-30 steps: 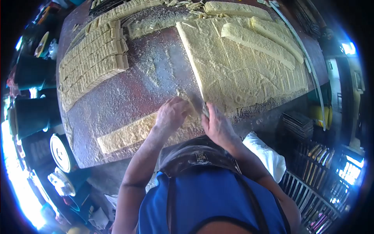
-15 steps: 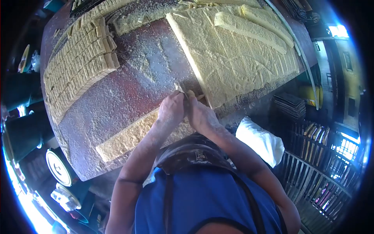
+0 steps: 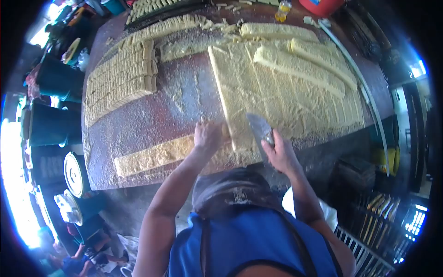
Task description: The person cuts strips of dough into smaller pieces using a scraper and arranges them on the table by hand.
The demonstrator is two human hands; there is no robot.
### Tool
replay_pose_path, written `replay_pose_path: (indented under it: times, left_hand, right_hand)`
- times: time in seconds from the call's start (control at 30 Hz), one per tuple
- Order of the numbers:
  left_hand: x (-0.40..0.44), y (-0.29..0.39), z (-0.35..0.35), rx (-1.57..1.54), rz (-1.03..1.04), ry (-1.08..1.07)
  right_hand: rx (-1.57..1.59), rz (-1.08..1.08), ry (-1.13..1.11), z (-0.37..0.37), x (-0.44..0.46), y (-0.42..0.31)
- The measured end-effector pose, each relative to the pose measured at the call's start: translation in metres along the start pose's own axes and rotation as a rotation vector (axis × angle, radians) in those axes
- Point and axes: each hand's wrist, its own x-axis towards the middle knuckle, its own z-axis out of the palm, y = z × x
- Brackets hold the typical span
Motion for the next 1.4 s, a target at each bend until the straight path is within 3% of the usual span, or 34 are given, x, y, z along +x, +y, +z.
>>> replay_pose_path:
  times: [0.03,0.07,0.13,0.17,0.23,0.27,0.4,0.43,0.47,0.53,0.57,0.6,0.63,0.67,0.77,0.83,0.9,0.97,1.03,1.1,1.13,1.2,1.4]
  left_hand:
    - [0.002,-0.005,0.017,0.029,0.091,0.197]
    - [0.007,-0.007,0.029,0.046,0.086,0.220]
    - [0.021,-0.011,0.029,-0.032,-0.108,-0.005]
    - [0.028,-0.015,0.022,-0.021,-0.110,0.020]
    - [0.038,-0.029,0.003,-0.262,-0.091,-0.217]
    - [0.048,-0.040,-0.002,-0.371,-0.085,-0.310]
    - [0.116,-0.064,-0.024,-1.014,-0.316,0.050]
    - [0.143,-0.078,-0.037,-0.815,-0.346,0.021]
    - [0.148,-0.061,-0.065,-0.941,-0.359,0.147]
    - [0.159,-0.024,-0.123,-1.179,-0.333,0.410]
    - [0.182,-0.028,-0.132,-1.525,-0.170,0.386]
    - [0.146,0.005,-0.178,-1.537,-0.238,0.400]
    - [0.143,0.001,-0.193,-1.556,-0.164,0.304]
    - [0.141,0.002,-0.195,-1.454,-0.154,0.421]
    - [0.115,-0.024,-0.167,-0.689,0.069,0.596]
    - [0.085,-0.052,-0.143,-0.437,0.151,0.174]
    - [0.046,-0.084,-0.101,-0.397,0.339,-0.040]
    - [0.008,-0.096,-0.067,-0.462,0.203,-0.226]
    - [-0.019,-0.097,-0.041,-0.415,0.364,-0.053]
    - [-0.033,-0.095,-0.032,-0.496,0.274,-0.182]
    - [-0.036,-0.097,-0.026,-0.526,0.297,-0.107]
    - [-0.036,-0.099,-0.019,-0.564,0.335,-0.003]
    - [-0.030,-0.102,-0.007,-0.585,0.343,-0.001]
  right_hand:
    - [0.037,0.024,-0.056,-0.006,-0.004,0.002]
    - [0.043,-0.002,-0.048,-0.011,-0.009,0.005]
    - [-0.053,-0.098,0.003,-0.024,-0.014,0.012]
    - [-0.050,-0.122,0.016,-0.030,-0.016,0.017]
    - [0.061,0.036,-0.020,-0.040,-0.025,0.028]
    - [0.060,0.012,0.028,-0.041,-0.029,0.037]
    - [0.131,-0.027,0.032,-0.045,-0.033,0.044]
    - [0.203,0.105,-0.043,-0.048,-0.033,0.033]
    - [0.269,0.237,-0.117,-0.047,-0.030,0.024]
    - [0.171,0.099,-0.100,-0.027,-0.021,0.023]
    - [0.074,-0.027,-0.062,-0.019,-0.019,0.022]
    - [0.070,-0.007,-0.066,-0.014,-0.018,0.016]
    - [0.080,-0.043,-0.097,-0.006,-0.016,0.005]
    - [0.093,-0.070,-0.123,0.004,-0.016,-0.007]
    - [-0.064,-0.086,-0.097,0.035,-0.014,-0.046]
    - [-0.108,-0.039,-0.051,0.068,-0.003,-0.063]
    - [-0.161,0.023,-0.012,0.102,0.008,-0.067]
    - [-0.350,0.122,-0.078,0.129,0.025,-0.061]
    - [-0.305,0.126,-0.026,0.132,0.020,-0.075]
    - [-0.325,0.070,0.100,0.134,0.006,-0.089]
    - [-0.275,0.187,0.062,0.132,-0.001,-0.111]
    - [-0.304,0.223,0.025,0.143,-0.016,-0.127]
    - [-0.330,0.296,-0.045,0.152,-0.021,-0.143]
